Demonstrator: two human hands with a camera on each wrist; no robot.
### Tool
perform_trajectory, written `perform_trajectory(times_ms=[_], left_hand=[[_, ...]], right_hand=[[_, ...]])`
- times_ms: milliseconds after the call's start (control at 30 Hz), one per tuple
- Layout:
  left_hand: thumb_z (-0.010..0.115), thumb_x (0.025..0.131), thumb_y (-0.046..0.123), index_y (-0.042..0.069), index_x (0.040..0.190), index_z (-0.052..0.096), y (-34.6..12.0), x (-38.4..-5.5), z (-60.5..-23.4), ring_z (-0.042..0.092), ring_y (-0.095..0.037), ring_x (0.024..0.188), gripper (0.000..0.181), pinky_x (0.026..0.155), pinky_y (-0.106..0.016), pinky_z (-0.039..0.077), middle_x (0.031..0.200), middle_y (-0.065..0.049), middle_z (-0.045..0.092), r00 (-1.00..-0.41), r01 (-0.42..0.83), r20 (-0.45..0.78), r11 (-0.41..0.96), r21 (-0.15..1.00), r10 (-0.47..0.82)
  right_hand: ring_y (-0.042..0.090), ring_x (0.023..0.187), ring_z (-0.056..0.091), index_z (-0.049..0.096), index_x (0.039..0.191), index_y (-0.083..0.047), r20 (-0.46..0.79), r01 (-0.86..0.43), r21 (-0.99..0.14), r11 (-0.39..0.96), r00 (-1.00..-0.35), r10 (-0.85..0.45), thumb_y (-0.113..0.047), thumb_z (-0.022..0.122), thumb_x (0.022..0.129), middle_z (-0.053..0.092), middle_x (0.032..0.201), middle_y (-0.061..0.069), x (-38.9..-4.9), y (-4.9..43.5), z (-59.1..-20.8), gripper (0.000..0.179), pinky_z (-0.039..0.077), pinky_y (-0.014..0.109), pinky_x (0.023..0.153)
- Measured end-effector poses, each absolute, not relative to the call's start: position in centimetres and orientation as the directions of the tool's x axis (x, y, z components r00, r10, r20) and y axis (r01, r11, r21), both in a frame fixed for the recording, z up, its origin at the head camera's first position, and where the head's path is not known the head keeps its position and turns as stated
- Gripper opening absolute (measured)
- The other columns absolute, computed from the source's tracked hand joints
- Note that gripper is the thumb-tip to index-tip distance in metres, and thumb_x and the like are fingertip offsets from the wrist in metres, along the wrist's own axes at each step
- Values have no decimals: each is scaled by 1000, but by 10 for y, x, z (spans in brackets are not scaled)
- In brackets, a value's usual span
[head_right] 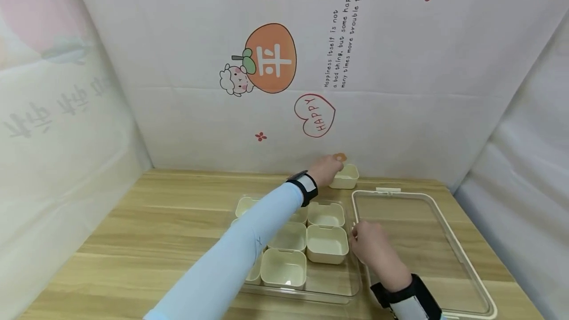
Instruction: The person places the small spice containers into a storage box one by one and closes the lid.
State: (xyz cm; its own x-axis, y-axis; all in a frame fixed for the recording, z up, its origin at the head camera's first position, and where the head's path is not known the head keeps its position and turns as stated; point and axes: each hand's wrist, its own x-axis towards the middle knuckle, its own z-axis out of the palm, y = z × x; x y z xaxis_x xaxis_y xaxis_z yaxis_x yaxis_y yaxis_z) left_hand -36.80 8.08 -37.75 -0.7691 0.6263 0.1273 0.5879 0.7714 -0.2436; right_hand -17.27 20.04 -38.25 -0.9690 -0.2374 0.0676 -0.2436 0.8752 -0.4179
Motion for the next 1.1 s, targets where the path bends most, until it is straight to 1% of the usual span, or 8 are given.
perform_trajectory(times_ms=[133,267,333,533,633,733,933,1100], left_hand=[[56,93,11,20,101,69,83,-370,-382,59,-7,90,17,73,-21,51,110,6,63,-783,582,99,780,-230,614],[55,93,9,18,94,69,86,-372,-387,58,-6,77,17,62,-23,51,104,5,67,-795,580,90,794,-181,600],[55,93,9,18,92,69,86,-373,-390,58,-6,74,17,61,-23,50,99,6,68,-794,582,92,796,-166,600],[55,93,9,19,93,70,84,-378,-399,58,-6,75,18,65,-21,48,90,7,68,-786,602,67,785,-146,615],[54,93,7,17,93,70,81,-378,-398,58,-7,77,18,68,-20,48,91,6,68,-781,612,54,780,-131,622],[54,93,6,16,93,70,80,-379,-397,59,-7,78,19,69,-20,48,93,5,68,-787,601,66,786,-143,614],[53,94,7,18,93,71,80,-380,-399,62,-6,80,21,68,-21,51,95,6,70,-789,583,96,789,-195,607],[52,95,8,17,93,71,85,-377,-399,63,-6,80,21,68,-21,51,94,5,70,-780,597,102,782,-177,618]], right_hand=[[7,44,53,69,76,-3,68,-239,-423,874,-970,-232,-2,62,80,61,53,-3,-174,200,-383,8,43,26,51],[8,44,53,69,76,-2,67,-231,-424,875,-972,-224,-2,62,80,61,53,-2,-174,200,-384,8,44,27,52],[8,44,53,69,76,-2,70,-233,-424,875,-972,-225,-2,63,80,60,53,-2,-174,200,-384,8,45,28,52],[8,46,53,68,77,-2,66,-232,-419,878,-972,-226,-2,62,80,62,56,-1,-175,200,-384,7,44,28,53],[9,47,52,68,78,-1,49,-221,-424,878,-974,-222,-3,61,81,61,56,-1,-175,199,-382,8,42,27,51],[9,48,51,68,79,-1,47,-225,-419,879,-973,-226,-3,60,82,59,54,-2,-177,198,-381,9,41,27,50],[9,49,53,69,80,1,48,-228,-429,874,-972,-230,-2,61,81,61,56,0,-178,196,-382,9,44,27,50],[10,49,54,69,80,2,60,-221,-429,876,-974,-216,-1,61,80,63,58,2,-176,200,-384,8,45,27,50]])
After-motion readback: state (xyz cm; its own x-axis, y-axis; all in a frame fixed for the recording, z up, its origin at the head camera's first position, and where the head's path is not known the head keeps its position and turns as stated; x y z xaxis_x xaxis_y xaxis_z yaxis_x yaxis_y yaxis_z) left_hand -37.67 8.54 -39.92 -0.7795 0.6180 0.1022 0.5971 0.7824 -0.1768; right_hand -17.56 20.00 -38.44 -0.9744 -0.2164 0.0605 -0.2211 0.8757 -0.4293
